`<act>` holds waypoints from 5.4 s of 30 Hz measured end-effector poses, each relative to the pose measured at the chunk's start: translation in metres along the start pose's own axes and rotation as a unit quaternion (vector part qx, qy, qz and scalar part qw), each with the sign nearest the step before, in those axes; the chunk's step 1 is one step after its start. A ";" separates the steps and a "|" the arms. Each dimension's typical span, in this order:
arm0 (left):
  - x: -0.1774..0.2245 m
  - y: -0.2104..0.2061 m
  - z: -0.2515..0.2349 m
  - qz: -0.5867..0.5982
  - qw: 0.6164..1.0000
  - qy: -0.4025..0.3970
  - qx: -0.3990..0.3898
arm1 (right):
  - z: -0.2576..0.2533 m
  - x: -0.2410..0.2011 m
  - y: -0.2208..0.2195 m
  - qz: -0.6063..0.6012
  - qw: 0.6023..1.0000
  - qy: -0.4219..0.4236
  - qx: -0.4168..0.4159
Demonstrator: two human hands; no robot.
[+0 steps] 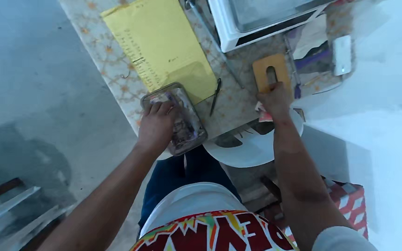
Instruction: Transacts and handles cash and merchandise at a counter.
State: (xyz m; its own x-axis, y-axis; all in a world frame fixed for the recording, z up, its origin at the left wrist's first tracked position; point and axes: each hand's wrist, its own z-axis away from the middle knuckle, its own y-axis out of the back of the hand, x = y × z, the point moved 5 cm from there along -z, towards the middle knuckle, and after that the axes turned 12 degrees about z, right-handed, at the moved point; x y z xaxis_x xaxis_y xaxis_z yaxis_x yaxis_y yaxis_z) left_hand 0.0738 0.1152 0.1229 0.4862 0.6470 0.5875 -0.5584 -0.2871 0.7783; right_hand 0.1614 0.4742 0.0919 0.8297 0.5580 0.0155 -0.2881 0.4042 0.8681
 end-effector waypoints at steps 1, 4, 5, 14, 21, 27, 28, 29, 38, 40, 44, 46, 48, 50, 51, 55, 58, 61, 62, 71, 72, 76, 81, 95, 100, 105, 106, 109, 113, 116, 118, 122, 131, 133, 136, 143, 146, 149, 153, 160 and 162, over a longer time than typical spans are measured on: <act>-0.001 0.000 -0.004 -0.003 0.999 -0.043 -0.010 | 0.000 0.002 -0.003 0.004 1.000 0.000 0.000; -0.003 -0.001 -0.018 -0.042 0.983 -0.136 -0.117 | 0.005 0.005 -0.011 0.004 1.000 -0.003 -0.007; -0.005 -0.002 -0.023 -0.064 0.975 -0.151 -0.150 | 0.007 0.005 -0.014 0.001 1.000 -0.005 -0.007; -0.009 -0.007 -0.040 -0.143 0.941 -0.212 -0.221 | 0.011 0.006 -0.025 -0.015 1.000 0.009 0.010; -0.009 -0.005 -0.041 -0.102 0.945 -0.199 -0.241 | 0.031 0.000 -0.020 -0.008 0.994 0.044 0.102; -0.005 0.046 -0.027 0.036 0.987 -0.137 -0.081 | 0.054 -0.045 -0.021 -0.138 0.957 0.180 0.180; -0.007 0.056 -0.017 0.053 0.991 -0.120 -0.032 | 0.058 -0.056 -0.020 -0.123 0.953 0.199 0.193; -0.010 0.064 -0.005 0.068 0.993 -0.097 0.012 | 0.066 -0.070 -0.017 -0.120 0.946 0.220 0.205; -0.038 0.010 0.079 0.197 0.965 0.061 0.164 | 0.198 -0.195 -0.071 -0.074 0.949 0.307 -0.013; -0.042 0.004 0.081 0.221 0.956 0.054 0.186 | 0.195 -0.202 -0.085 -0.055 0.956 0.290 0.000; -0.049 0.005 0.083 0.259 0.946 0.022 0.195 | 0.197 -0.203 -0.089 -0.091 0.952 0.289 0.047; -0.054 0.006 0.086 0.281 0.939 0.015 0.197 | 0.196 -0.199 -0.087 -0.139 0.941 0.303 0.052; -0.059 0.008 0.091 0.302 0.931 0.013 0.204 | 0.195 -0.190 -0.080 -0.200 0.921 0.331 0.035; -0.062 0.015 0.095 0.327 0.921 0.018 0.212 | 0.194 -0.177 -0.069 -0.278 0.890 0.362 -0.008; -0.063 0.019 0.097 0.343 0.914 0.021 0.214 | 0.192 -0.169 -0.063 -0.326 0.870 0.369 -0.028; -0.065 0.028 0.096 0.446 0.869 0.026 0.214 | 0.174 -0.149 -0.051 -0.526 0.782 0.318 -0.100; -0.052 0.033 0.081 0.560 0.812 0.030 0.163 | 0.165 -0.144 -0.049 -0.606 0.730 0.277 -0.154; -0.035 0.033 0.061 0.592 0.800 0.044 0.092 | 0.165 -0.148 -0.049 -0.628 0.704 0.271 -0.191; -0.031 0.032 0.054 0.575 0.813 0.048 0.080 | 0.167 -0.151 -0.049 -0.626 0.704 0.270 -0.199; -0.038 0.032 0.038 0.516 0.829 0.121 0.180 | 0.178 -0.152 -0.056 -0.559 0.775 0.211 -0.206; -0.039 0.033 0.039 0.514 0.828 0.132 0.183 | 0.176 -0.148 -0.054 -0.568 0.772 0.202 -0.201; -0.028 0.032 0.033 0.422 0.885 0.161 0.112 | 0.167 -0.131 -0.037 -0.608 0.743 0.202 -0.194; 0.005 0.020 0.015 0.192 0.974 0.113 0.044 | 0.174 -0.126 -0.014 -0.581 0.757 0.231 -0.189; -0.001 0.023 0.050 0.708 0.677 0.159 0.125 | 0.212 -0.155 -0.022 -0.377 0.852 0.362 0.020; -0.009 0.027 0.051 0.731 0.634 0.180 0.177 | 0.200 -0.140 -0.010 -0.347 0.885 0.286 0.118; -0.013 0.031 0.052 0.746 0.592 0.212 0.220 | 0.189 -0.137 -0.001 -0.266 0.903 0.293 0.167; -0.013 0.031 0.051 0.748 0.587 0.215 0.222 | 0.192 -0.141 -0.003 -0.267 0.898 0.313 0.155; -0.010 0.030 0.047 0.749 0.586 0.209 0.228 | 0.200 -0.153 -0.010 -0.273 0.882 0.363 0.130; -0.009 0.031 0.046 0.740 0.603 0.187 0.231 | 0.206 -0.161 -0.017 -0.390 0.859 0.332 0.003; -0.008 0.030 0.048 0.751 0.603 0.167 0.213 | 0.208 -0.165 -0.019 -0.402 0.852 0.334 0.006; -0.009 0.030 0.049 0.757 0.594 0.175 0.211 | 0.205 -0.162 -0.015 -0.397 0.849 0.347 0.013; -0.015 0.033 0.051 0.753 0.583 0.202 0.229 | 0.194 -0.144 0.000 -0.342 0.871 0.342 0.083; -0.005 0.032 0.047 0.743 0.597 0.182 0.241 | 0.198 -0.140 -0.001 -0.315 0.903 0.280 0.080; -0.002 0.029 0.046 0.729 0.616 0.169 0.245 | 0.208 -0.153 -0.009 -0.367 0.876 0.311 0.033; 0.000 0.029 0.047 0.716 0.637 0.154 0.240 | 0.214 -0.160 -0.014 -0.420 0.838 0.347 0.002; -0.017 0.050 0.059 0.691 0.671 0.167 0.209 | 0.193 -0.135 -0.005 -0.472 0.827 0.301 -0.042; -0.026 0.062 0.063 0.658 0.715 0.163 0.170 | 0.193 -0.124 0.004 -0.499 0.801 0.318 -0.091; -0.029 0.058 0.057 0.651 0.730 0.161 0.134 | 0.205 -0.126 0.014 -0.550 0.724 0.382 -0.167; -0.010 0.040 0.048 0.677 0.715 0.164 0.065 | 0.221 -0.153 0.006 -0.433 0.810 0.382 -0.104; -0.003 0.023 0.054 0.712 0.673 0.169 0.106 | 0.235 -0.183 -0.039 -0.249 0.854 0.419 0.183; -0.005 0.026 0.054 0.716 0.651 0.200 0.149 | 0.236 -0.182 -0.046 -0.314 0.849 0.411 0.108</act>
State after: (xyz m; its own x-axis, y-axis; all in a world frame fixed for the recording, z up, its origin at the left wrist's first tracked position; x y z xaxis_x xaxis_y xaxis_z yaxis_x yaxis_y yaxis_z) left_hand 0.0932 0.0668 0.1522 -0.6379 -0.3210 0.7000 -0.0613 -0.8849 -0.4617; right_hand 0.1366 0.1836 0.1665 0.1466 0.6354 -0.7581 0.2562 0.7159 0.6495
